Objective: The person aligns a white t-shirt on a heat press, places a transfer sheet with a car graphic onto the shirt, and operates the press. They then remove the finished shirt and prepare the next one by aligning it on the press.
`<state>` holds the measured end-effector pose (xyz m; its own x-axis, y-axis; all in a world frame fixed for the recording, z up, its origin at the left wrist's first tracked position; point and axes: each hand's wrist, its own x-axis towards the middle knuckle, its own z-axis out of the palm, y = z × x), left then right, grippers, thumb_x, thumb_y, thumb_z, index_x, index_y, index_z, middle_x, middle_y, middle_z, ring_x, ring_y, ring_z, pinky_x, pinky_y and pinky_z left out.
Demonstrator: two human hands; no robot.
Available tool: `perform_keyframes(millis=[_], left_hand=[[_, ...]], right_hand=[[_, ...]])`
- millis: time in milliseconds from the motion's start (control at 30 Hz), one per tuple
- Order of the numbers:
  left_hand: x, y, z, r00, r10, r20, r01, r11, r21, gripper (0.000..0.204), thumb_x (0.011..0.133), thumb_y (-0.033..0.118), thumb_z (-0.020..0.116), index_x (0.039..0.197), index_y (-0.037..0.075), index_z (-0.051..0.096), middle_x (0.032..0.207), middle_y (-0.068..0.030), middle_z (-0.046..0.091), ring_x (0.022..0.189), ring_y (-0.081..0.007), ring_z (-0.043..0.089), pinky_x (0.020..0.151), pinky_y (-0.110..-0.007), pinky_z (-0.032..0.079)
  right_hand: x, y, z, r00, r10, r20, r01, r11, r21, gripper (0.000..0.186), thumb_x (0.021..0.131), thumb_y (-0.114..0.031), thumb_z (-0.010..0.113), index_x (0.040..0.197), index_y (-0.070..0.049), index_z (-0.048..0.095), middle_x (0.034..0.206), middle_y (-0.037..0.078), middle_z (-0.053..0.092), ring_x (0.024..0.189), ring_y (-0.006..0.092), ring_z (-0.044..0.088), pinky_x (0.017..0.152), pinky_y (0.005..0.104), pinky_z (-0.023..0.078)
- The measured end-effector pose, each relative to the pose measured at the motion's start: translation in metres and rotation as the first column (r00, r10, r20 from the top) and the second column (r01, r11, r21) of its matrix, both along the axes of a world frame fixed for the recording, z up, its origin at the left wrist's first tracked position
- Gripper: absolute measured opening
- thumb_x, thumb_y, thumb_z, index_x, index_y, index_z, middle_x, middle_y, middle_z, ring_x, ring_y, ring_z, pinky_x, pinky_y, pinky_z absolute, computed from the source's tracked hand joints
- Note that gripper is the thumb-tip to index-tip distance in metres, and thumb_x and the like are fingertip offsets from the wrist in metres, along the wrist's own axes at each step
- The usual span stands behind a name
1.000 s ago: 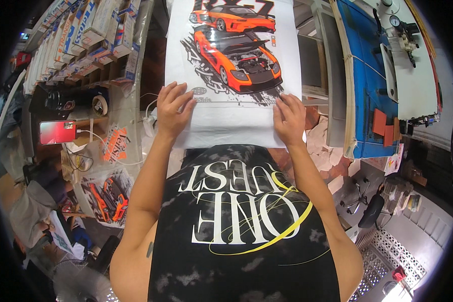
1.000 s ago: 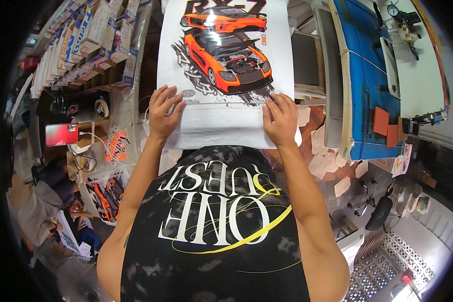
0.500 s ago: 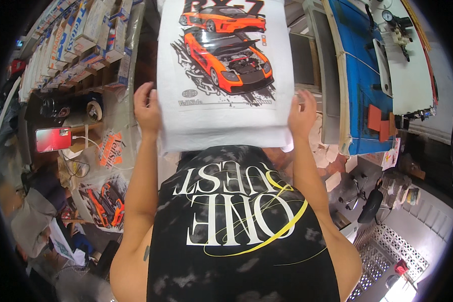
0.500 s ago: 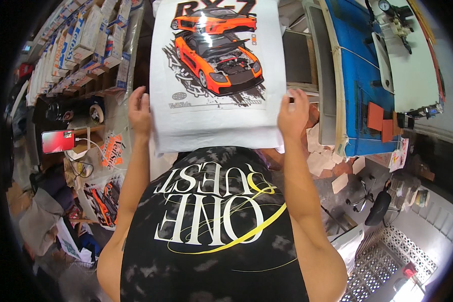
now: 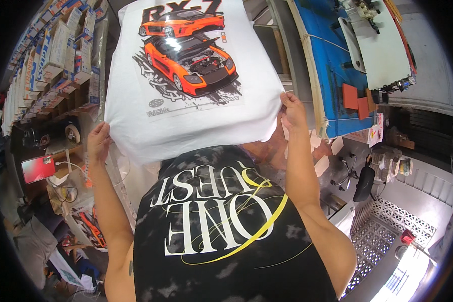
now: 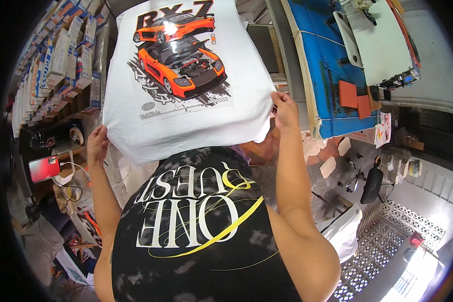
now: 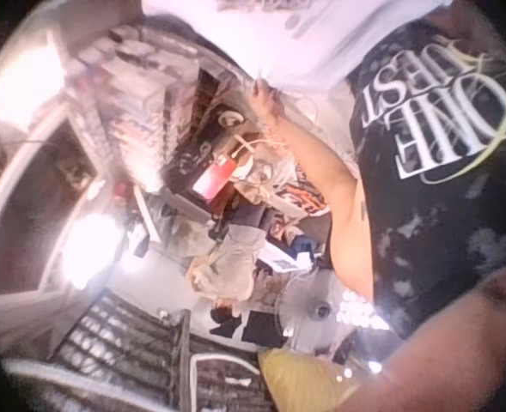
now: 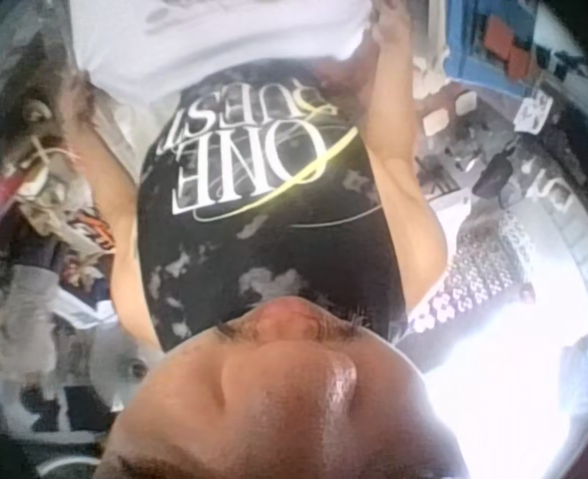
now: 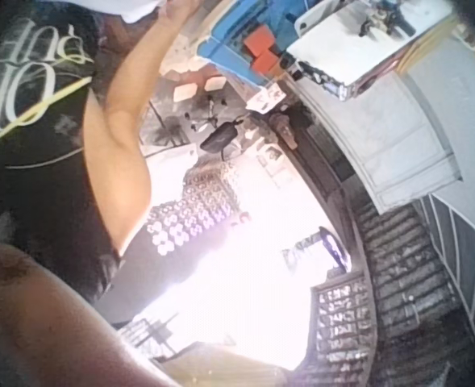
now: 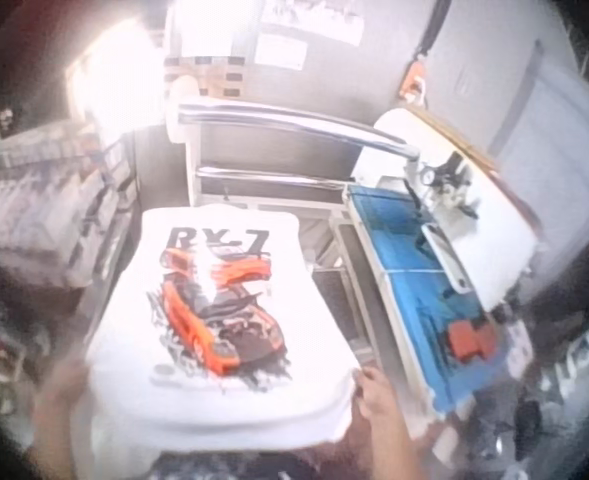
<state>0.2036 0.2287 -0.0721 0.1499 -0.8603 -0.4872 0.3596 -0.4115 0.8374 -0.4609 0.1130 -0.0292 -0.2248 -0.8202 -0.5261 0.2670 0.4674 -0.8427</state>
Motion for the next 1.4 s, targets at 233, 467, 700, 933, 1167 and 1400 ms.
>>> perform_keyframes(millis=[233, 467, 700, 933, 1167, 1400], left_hand=[[-0.010, 0.000, 0.019, 0.999, 0.024, 0.045, -0.021, 0.998, -0.055, 0.035, 0.100, 0.012, 0.067, 0.130, -0.005, 0.063, 0.114, -0.0081, 0.073, 0.096, -0.0141, 0.069, 0.086, -0.030, 0.055], [-0.008, 0.003, 0.025, 0.996, 0.040, 0.076, -0.037, 0.999, -0.040, 0.039, 0.099, 0.012, 0.068, 0.130, -0.010, 0.061, 0.119, -0.0139, 0.070, 0.104, -0.0180, 0.067, 0.093, -0.033, 0.053], [-0.021, 0.002, 0.042, 0.977, -0.020, 0.213, 0.018, 1.000, 0.008, 0.048, 0.095, 0.018, 0.073, 0.132, -0.009, 0.061, 0.119, -0.0108, 0.069, 0.102, -0.0160, 0.065, 0.088, -0.030, 0.052], [-0.026, 0.002, 0.050, 0.997, 0.075, 0.034, -0.076, 0.997, 0.012, 0.043, 0.093, 0.009, 0.075, 0.128, -0.011, 0.062, 0.111, -0.0102, 0.072, 0.089, -0.0154, 0.068, 0.080, -0.027, 0.055], [-0.096, -0.020, 0.064, 0.202, 0.255, 0.946, 0.290, 0.907, -0.306, 0.026, 0.086, 0.006, 0.074, 0.112, 0.001, 0.073, 0.111, -0.0122, 0.072, 0.105, -0.0293, 0.068, 0.092, -0.040, 0.053], [-0.178, -0.051, 0.070, 0.261, 0.302, 0.917, 0.525, 0.753, -0.397, 0.025, 0.083, 0.007, 0.073, 0.108, 0.006, 0.075, 0.120, -0.0114, 0.070, 0.123, -0.0353, 0.059, 0.106, -0.048, 0.043]], right_hand=[[-0.001, 0.004, 0.002, 0.999, 0.012, -0.049, -0.015, 0.998, -0.059, 0.015, 0.101, -0.016, 0.066, 0.109, -0.003, 0.067, 0.101, 0.006, 0.071, 0.088, 0.0180, 0.067, 0.075, 0.0352, 0.056], [0.000, 0.005, 0.002, 0.998, -0.005, -0.064, 0.000, 0.997, -0.082, 0.017, 0.102, -0.017, 0.065, 0.111, -0.002, 0.067, 0.101, 0.006, 0.071, 0.085, 0.0181, 0.067, 0.073, 0.0351, 0.057], [-0.013, 0.003, -0.005, 0.991, 0.037, -0.125, -0.048, 0.995, -0.086, 0.021, 0.102, -0.015, 0.063, 0.116, 0.000, 0.067, 0.102, 0.005, 0.070, 0.089, 0.0137, 0.065, 0.083, 0.0301, 0.053], [-0.008, 0.002, -0.009, 0.997, -0.061, -0.040, 0.057, 0.993, -0.102, 0.026, 0.103, -0.016, 0.064, 0.121, 0.002, 0.063, 0.103, 0.008, 0.070, 0.085, 0.0168, 0.066, 0.075, 0.0312, 0.056], [0.045, 0.007, 0.009, 0.331, -0.028, -0.943, -0.399, 0.902, -0.167, 0.027, 0.095, -0.022, 0.070, 0.113, -0.002, 0.072, 0.113, 0.016, 0.070, 0.106, 0.0316, 0.066, 0.096, 0.0410, 0.051], [0.131, 0.006, 0.022, 0.228, -0.091, -0.969, -0.827, 0.508, -0.242, 0.036, 0.089, -0.023, 0.072, 0.120, -0.005, 0.069, 0.131, 0.015, 0.063, 0.129, 0.0371, 0.053, 0.113, 0.0511, 0.038]])
